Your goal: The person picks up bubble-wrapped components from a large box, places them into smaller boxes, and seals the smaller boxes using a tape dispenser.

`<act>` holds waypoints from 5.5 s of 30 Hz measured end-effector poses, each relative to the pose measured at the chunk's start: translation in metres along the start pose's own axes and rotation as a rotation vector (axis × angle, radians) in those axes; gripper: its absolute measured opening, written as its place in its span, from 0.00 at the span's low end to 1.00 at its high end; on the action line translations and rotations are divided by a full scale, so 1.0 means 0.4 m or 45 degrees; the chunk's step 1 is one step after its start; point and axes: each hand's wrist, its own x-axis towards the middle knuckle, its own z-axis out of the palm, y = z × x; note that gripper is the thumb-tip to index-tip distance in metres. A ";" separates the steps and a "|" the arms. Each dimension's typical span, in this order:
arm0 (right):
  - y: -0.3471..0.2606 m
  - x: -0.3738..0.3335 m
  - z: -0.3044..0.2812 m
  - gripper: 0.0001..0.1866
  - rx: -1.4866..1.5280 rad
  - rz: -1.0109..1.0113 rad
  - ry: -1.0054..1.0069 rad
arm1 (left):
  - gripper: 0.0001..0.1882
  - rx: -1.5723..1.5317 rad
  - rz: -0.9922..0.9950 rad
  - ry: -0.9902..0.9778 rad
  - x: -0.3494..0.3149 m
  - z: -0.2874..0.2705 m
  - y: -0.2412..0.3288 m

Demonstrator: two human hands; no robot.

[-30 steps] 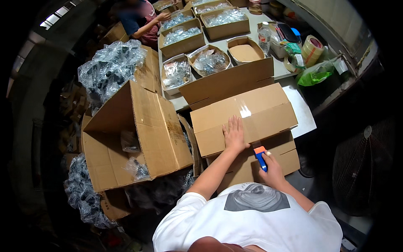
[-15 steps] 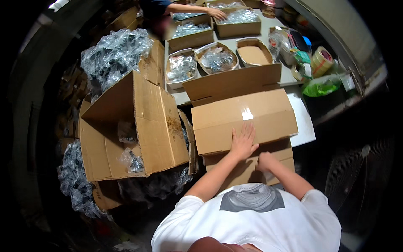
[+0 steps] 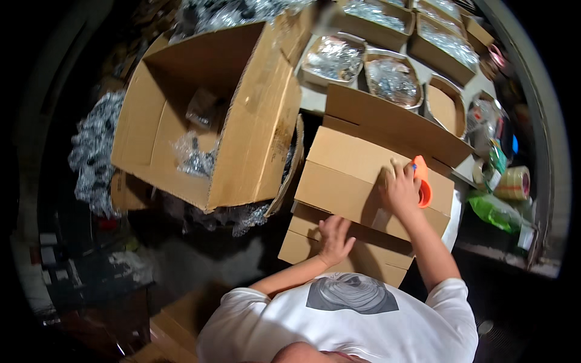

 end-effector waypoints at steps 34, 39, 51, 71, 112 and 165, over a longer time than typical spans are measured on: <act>-0.158 0.509 0.300 0.42 0.918 -0.127 -1.143 | 0.26 -0.978 -0.982 -0.536 0.279 0.012 -0.145; -0.122 0.465 0.188 0.37 0.520 -0.219 -0.870 | 0.35 0.250 -0.502 0.287 0.293 -0.102 -0.011; 0.020 -0.056 -0.039 0.20 0.318 0.232 -0.431 | 0.12 -0.435 -0.633 -0.129 0.312 -0.038 -0.121; 0.019 -0.024 -0.123 0.33 1.084 -0.606 -0.511 | 0.12 -1.703 -1.110 0.219 0.263 -0.062 -0.133; 0.123 -0.577 0.275 0.54 1.598 1.027 0.675 | 0.37 -0.583 -0.447 -1.637 0.660 0.307 0.088; 0.679 -0.387 0.062 0.19 1.207 0.205 -0.221 | 0.12 -0.095 0.737 -1.430 0.456 0.197 0.307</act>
